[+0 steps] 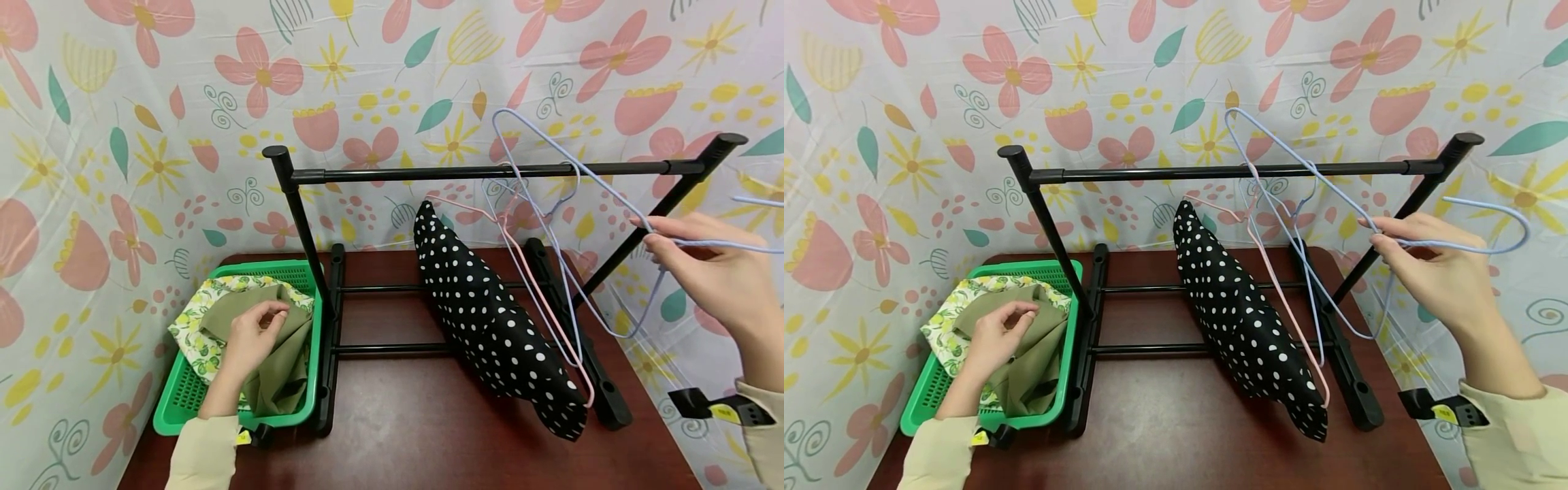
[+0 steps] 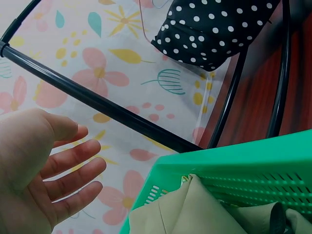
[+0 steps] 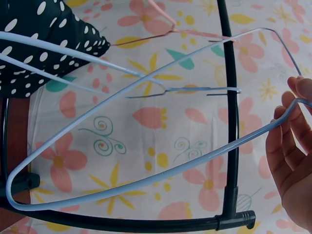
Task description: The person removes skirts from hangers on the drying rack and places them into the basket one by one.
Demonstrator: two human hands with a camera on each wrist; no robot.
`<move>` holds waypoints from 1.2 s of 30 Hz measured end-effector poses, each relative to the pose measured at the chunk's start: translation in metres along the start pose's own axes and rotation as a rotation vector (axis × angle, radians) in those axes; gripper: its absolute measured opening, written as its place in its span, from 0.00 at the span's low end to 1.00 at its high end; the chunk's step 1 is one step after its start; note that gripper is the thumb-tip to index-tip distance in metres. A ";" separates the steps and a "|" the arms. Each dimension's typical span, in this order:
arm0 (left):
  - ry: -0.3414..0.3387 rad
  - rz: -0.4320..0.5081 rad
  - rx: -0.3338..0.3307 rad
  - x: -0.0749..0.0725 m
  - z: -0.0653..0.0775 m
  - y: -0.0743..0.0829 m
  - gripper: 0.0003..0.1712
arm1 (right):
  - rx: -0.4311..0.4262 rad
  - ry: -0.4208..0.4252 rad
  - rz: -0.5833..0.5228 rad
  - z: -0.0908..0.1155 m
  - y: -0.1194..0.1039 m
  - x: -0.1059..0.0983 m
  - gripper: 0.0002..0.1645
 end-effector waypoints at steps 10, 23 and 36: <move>0.046 0.023 -0.034 0.002 0.000 0.000 0.06 | 0.055 0.067 0.013 0.007 0.013 -0.014 0.15; 0.072 0.037 -0.083 0.009 -0.002 0.002 0.07 | 0.132 0.179 -0.066 0.015 0.028 -0.030 0.13; 0.085 0.057 -0.097 0.016 -0.004 0.003 0.05 | 0.296 0.236 -0.088 0.037 0.054 -0.039 0.15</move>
Point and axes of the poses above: each hand's wrist, its own z-axis away from the middle knuckle, its own x-axis out of the palm, y = z × x, the point moved 6 cm from there along -z, towards the middle knuckle, and after that the axes turned 14 degrees about y, right-handed, at the moved point
